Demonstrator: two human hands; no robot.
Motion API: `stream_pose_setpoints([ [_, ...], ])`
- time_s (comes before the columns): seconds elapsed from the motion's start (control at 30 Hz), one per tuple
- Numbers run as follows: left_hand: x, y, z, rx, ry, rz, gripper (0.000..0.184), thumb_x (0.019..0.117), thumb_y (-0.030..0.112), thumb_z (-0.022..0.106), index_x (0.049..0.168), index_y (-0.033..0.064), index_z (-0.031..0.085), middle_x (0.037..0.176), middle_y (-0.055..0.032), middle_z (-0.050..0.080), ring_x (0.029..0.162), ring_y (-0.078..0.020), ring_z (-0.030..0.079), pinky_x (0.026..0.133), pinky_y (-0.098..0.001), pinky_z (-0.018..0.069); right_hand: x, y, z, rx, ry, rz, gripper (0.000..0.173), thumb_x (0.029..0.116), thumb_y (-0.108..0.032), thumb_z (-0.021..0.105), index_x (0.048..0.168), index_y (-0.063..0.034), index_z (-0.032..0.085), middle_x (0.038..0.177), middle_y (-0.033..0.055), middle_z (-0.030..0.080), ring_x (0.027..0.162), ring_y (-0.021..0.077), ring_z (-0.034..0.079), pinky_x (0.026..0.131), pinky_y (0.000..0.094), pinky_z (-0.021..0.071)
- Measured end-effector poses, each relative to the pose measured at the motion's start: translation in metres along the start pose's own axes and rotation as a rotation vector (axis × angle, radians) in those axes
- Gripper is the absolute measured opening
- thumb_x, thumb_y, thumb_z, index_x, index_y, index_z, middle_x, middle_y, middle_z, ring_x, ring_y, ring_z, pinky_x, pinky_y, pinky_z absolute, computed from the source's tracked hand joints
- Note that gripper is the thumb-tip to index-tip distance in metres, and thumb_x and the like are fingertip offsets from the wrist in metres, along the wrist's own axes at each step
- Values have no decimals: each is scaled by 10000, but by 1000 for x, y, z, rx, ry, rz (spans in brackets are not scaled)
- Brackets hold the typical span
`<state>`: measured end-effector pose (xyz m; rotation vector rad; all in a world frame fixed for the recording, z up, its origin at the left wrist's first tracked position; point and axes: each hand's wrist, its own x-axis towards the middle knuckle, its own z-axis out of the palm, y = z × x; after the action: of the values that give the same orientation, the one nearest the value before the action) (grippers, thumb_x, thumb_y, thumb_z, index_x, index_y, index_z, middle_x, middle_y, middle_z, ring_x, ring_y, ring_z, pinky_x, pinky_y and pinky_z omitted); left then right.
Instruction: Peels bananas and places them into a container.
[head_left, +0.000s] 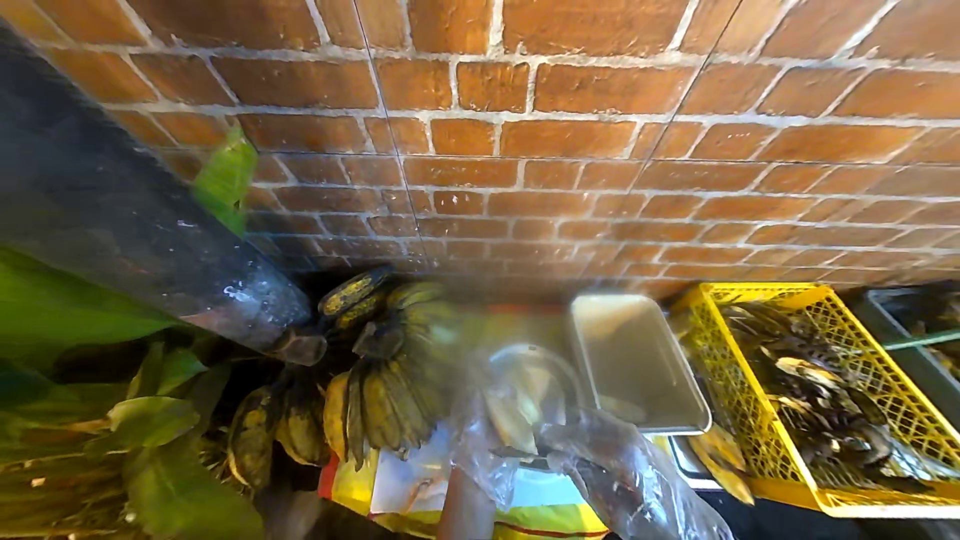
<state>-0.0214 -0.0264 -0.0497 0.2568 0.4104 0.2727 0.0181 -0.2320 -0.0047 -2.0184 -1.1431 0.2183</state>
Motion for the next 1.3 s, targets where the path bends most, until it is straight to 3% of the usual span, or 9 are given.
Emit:
stream_pose_setpoints([
  [0.23, -27, -12, 5, 69, 56, 44, 315, 1119, 352, 352, 1165, 144, 584, 902, -36, 652, 800, -119, 676, 675, -274, 599, -9, 4, 6, -99, 90, -24, 267, 1010, -320, 638, 1260, -321, 733, 1066, 5, 718, 978, 104, 683, 848, 319, 598],
  [0.37, -29, -15, 11, 2, 8, -29, 386, 1113, 409, 335, 1052, 114, 578, 778, -37, 604, 662, -125, 640, 591, -273, 582, -11, 0, 7, -118, 108, -5, 269, 1009, -283, 629, 1251, -302, 744, 1065, 16, 722, 978, 115, 684, 856, 322, 595],
  [0.47, -35, -20, 11, -68, -129, -69, 393, 1115, 391, 338, 1054, 103, 599, 787, -46, 619, 679, -140, 657, 619, -290, 598, -11, -1, 9, -124, 140, -9, 277, 1004, -252, 619, 1246, -283, 751, 1057, 27, 729, 971, 122, 687, 857, 324, 592],
  [0.53, -36, -25, 11, -160, -196, -90, 377, 1106, 386, 378, 1061, 95, 613, 809, -63, 643, 708, -163, 678, 643, -320, 610, -13, 5, 11, -165, 149, -15, 315, 1006, -290, 586, 1285, -340, 722, 1071, -1, 719, 987, 105, 684, 854, 319, 598],
  [0.77, -38, -35, 15, -217, -283, -111, 356, 1103, 385, 394, 1142, 96, 596, 926, -77, 664, 846, -170, 706, 728, -315, 620, -17, 7, 11, -206, 201, 33, 285, 1000, -316, 606, 1254, -337, 734, 1097, -6, 723, 1008, 109, 691, 857, 322, 607],
  [1.0, -34, -37, 27, -144, -161, -93, 466, 1111, 435, 312, 1013, 85, 605, 831, -75, 652, 770, -171, 696, 669, -321, 616, -12, 7, 18, -241, 273, 104, 287, 993, -345, 636, 1262, -391, 724, 1122, -36, 726, 1012, 96, 696, 848, 328, 615],
  [1.2, -35, -42, 26, -150, -184, -99, 454, 1115, 407, 308, 1012, 93, 620, 862, -79, 669, 829, -160, 705, 713, -310, 620, -7, 9, 25, -243, 280, 168, 293, 1008, -367, 615, 1283, -367, 717, 1127, -24, 726, 1049, 108, 688, 888, 339, 604],
  [1.3, -20, -44, 13, -33, -186, -56, 443, 1116, 391, 299, 1035, 61, 583, 891, -134, 665, 862, -228, 705, 712, -373, 615, -3, 10, 29, -213, 289, 200, 308, 1003, -370, 621, 1296, -353, 714, 1181, -14, 726, 1089, 120, 686, 921, 354, 601],
])
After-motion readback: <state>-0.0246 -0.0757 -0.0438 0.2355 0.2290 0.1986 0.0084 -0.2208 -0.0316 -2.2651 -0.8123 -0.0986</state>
